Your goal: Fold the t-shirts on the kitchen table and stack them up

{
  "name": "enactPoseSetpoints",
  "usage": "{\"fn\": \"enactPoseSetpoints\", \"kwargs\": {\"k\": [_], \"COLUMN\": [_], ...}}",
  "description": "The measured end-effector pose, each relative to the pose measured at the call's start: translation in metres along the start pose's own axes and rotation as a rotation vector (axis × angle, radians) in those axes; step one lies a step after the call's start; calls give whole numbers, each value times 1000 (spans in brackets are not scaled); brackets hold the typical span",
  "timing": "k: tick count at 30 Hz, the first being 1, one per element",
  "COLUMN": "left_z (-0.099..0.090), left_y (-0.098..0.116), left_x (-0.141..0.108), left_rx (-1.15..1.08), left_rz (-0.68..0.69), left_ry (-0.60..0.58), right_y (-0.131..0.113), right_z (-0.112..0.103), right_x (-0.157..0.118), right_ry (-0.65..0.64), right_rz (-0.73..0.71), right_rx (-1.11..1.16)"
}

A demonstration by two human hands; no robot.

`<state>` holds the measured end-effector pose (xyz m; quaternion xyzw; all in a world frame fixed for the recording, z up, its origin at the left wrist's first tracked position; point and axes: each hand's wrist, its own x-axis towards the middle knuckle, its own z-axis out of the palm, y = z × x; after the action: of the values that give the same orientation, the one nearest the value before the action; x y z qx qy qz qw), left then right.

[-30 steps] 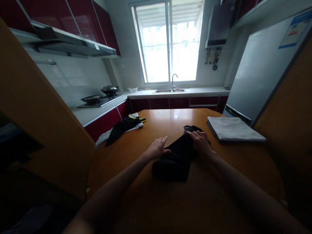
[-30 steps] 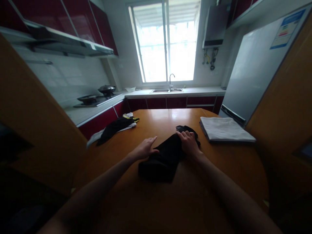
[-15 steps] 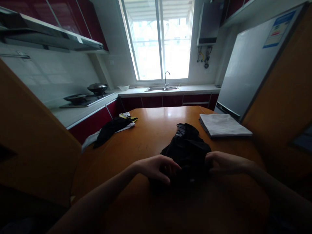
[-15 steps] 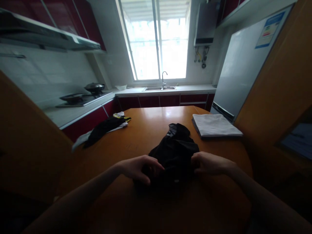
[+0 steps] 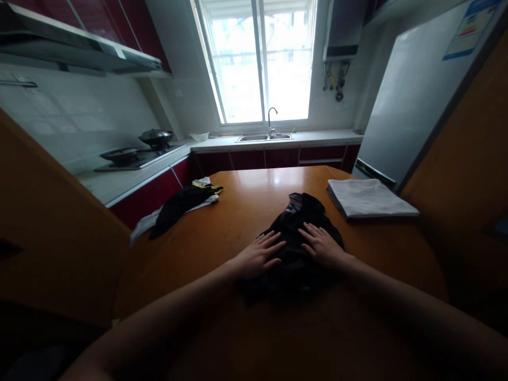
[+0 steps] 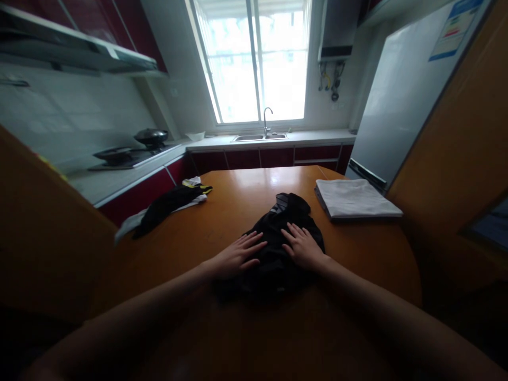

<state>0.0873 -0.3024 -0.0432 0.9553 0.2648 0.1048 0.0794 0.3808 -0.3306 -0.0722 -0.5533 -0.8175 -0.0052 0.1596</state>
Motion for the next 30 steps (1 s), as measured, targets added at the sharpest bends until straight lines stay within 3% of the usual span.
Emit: {"fn": "enactPoseSetpoints", "kwargs": {"k": [4,6,9,12,17,21,26,30], "left_z": [-26,-42,-62,-69,-56,-55,-69,-73], "left_y": [-82,-123,-167,-186,-181,-160,-118,-77], "left_x": [21,33,48,53,36,19,-1,-24], "left_rx": [12,86,234,206,1,39,166,206], "left_rz": [21,-73,-288,-364,-171,-125,-49,41], "left_ry": [-51,-24,181,311,136,157,219,275], "right_y": [-14,-23,-34,-38,-24,3,46,74], "right_z": [15,19,22,23,14,-9,-46,-66], "right_x": [65,109,169,208,220,200,143,76], "right_ry": [-15,-20,23,102,142,194,358,346], "right_rz": [137,188,265,383,473,492,595,692], "right_rx": [1,29,104,119,123,136,212,311]}}
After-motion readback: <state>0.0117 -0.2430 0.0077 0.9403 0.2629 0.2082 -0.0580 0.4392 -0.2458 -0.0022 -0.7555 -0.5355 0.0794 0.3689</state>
